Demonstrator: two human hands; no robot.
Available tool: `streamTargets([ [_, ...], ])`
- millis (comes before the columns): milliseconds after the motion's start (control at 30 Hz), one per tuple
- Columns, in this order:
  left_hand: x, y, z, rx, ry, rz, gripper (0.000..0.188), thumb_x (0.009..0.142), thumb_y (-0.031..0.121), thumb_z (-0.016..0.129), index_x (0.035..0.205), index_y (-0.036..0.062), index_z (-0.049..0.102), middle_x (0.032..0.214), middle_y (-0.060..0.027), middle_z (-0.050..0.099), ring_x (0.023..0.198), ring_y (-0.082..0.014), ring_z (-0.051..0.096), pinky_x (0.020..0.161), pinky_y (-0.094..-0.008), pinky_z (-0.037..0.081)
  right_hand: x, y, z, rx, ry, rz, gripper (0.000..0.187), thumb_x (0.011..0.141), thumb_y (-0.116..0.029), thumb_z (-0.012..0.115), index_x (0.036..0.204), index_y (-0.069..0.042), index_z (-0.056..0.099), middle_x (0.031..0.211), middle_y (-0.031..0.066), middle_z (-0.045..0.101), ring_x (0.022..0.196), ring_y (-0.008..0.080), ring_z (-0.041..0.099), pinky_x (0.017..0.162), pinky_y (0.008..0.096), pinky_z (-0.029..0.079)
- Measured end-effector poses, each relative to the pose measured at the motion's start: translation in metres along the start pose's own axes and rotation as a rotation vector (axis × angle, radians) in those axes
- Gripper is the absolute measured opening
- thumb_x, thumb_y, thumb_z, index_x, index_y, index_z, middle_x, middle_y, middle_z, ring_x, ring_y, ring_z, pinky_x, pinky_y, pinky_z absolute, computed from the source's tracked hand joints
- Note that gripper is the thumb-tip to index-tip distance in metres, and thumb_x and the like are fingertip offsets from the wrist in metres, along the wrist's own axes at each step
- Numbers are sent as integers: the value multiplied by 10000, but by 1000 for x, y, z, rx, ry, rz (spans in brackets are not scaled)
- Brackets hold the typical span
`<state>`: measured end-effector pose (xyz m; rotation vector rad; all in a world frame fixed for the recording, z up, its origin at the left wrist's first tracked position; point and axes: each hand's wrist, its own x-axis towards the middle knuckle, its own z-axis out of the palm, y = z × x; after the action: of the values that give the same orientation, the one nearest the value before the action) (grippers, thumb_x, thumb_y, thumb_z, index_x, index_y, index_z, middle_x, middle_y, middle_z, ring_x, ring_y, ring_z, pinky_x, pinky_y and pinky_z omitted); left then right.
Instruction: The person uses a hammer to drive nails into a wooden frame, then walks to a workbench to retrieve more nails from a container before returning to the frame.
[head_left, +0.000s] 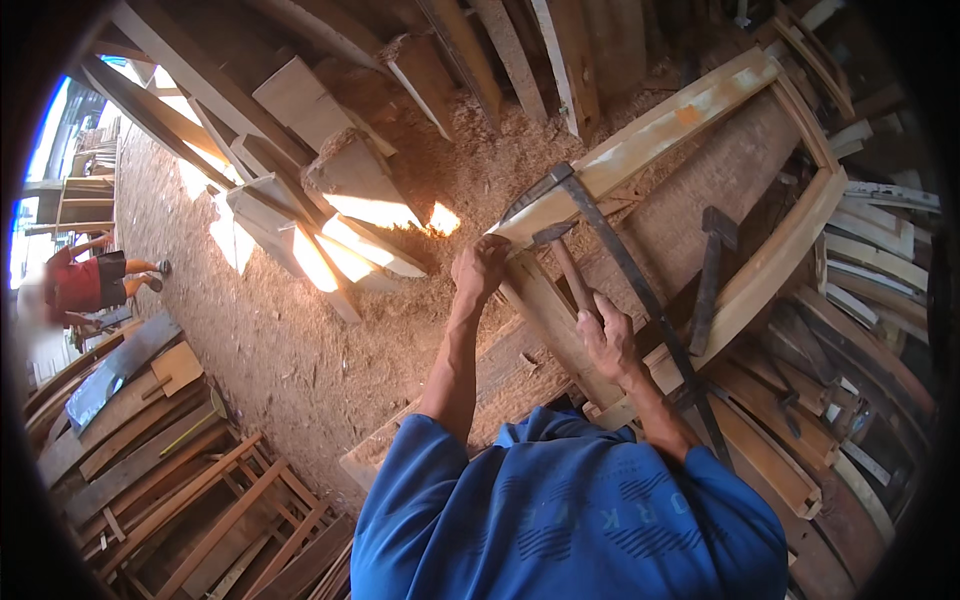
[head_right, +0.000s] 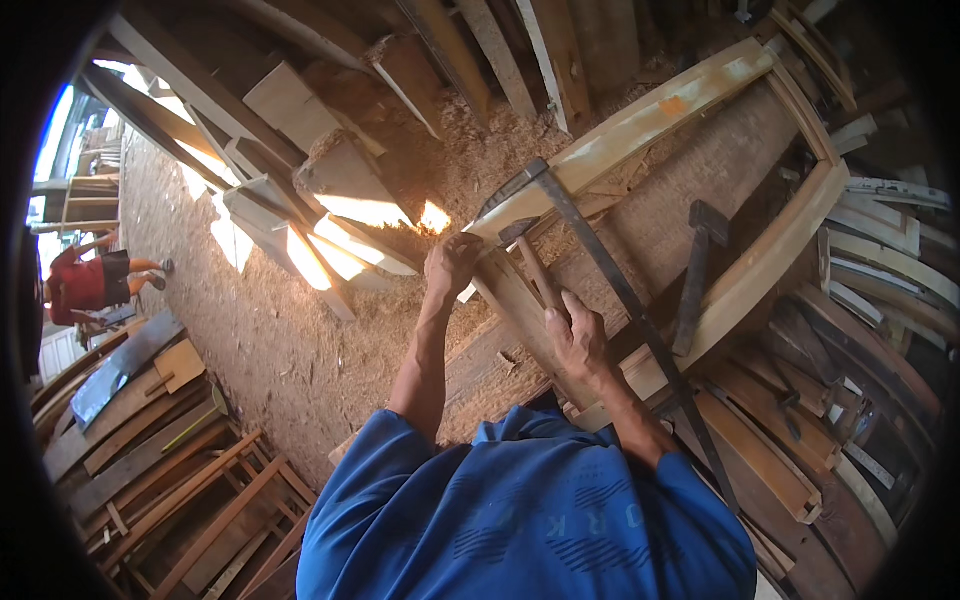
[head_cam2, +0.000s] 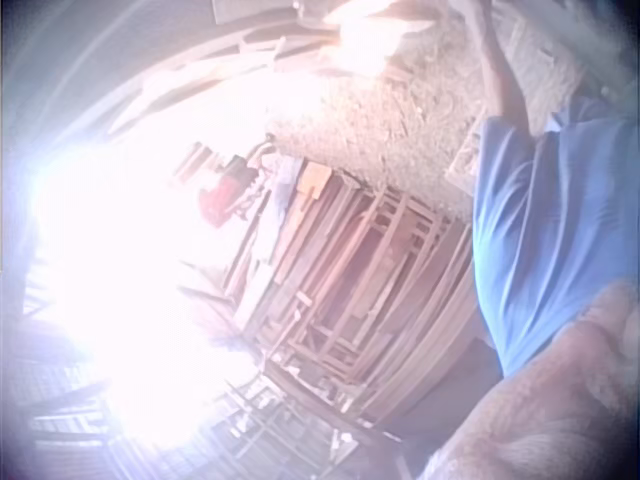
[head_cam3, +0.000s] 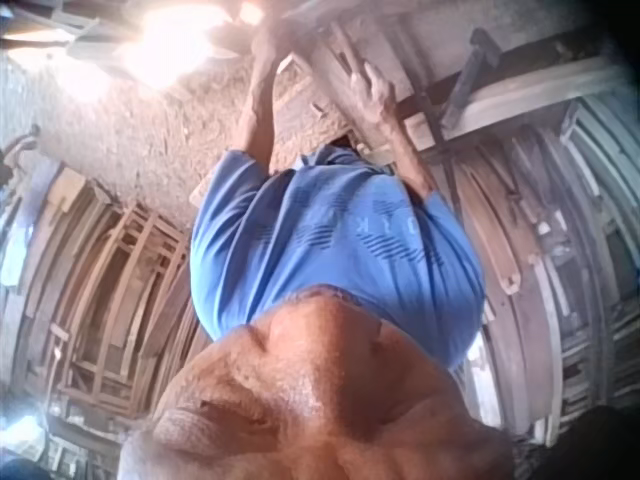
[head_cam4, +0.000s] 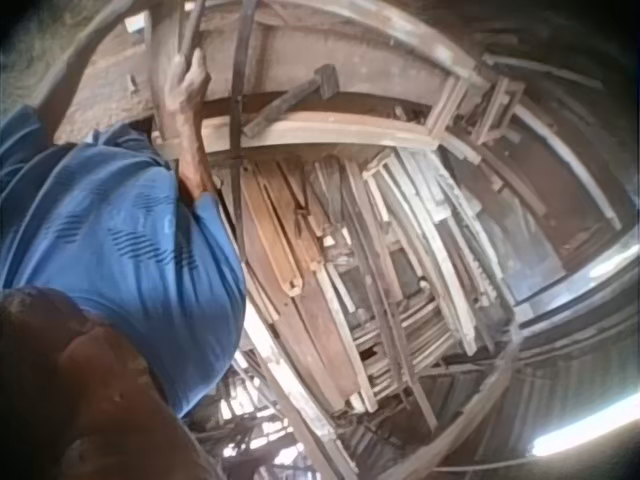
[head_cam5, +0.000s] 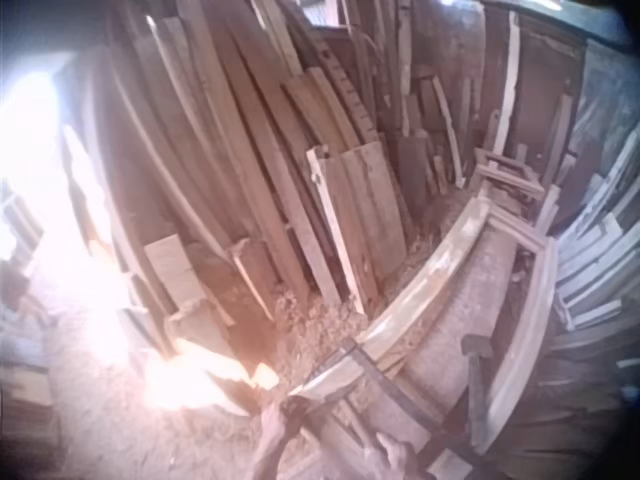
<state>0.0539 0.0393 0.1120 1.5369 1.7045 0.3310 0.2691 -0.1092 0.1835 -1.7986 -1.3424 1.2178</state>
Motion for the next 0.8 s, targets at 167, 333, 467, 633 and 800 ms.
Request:
streamTargets([
  [167,5,-17,13,2,38,60,259,897,355,679,1042,160,766,950,-116,758,913,-288,721,825,-408,540,-1,-8,-6,120,10,61,392,1013,-324,554,1179,30,591,765,131,634,688,209,630,635,366,514],
  [333,4,-18,15,23,45,73,258,897,354,677,1046,164,767,920,-128,754,898,-284,723,821,-409,543,-1,-3,-9,116,3,0,406,1017,-356,545,1209,0,584,756,115,624,676,219,621,636,367,513],
  [467,3,-21,21,30,93,64,242,911,346,663,1047,174,766,942,-136,747,912,-305,719,824,-415,542,2,1,-7,84,-52,28,442,1022,-351,527,1292,-4,565,815,157,654,744,279,665,676,412,526],
  [633,0,-24,24,95,127,124,225,929,328,639,1059,189,760,995,-131,741,936,-322,709,833,-426,539,16,-9,9,-129,79,-326,565,992,-220,534,1511,-57,380,1097,310,650,979,466,651,807,484,521],
  [800,3,-30,29,186,128,179,222,924,303,623,1076,189,737,981,-120,730,946,-326,697,812,-444,537,30,-16,10,-371,-147,-105,575,972,-176,554,1512,-85,380,1135,301,645,979,475,644,801,498,526],
])
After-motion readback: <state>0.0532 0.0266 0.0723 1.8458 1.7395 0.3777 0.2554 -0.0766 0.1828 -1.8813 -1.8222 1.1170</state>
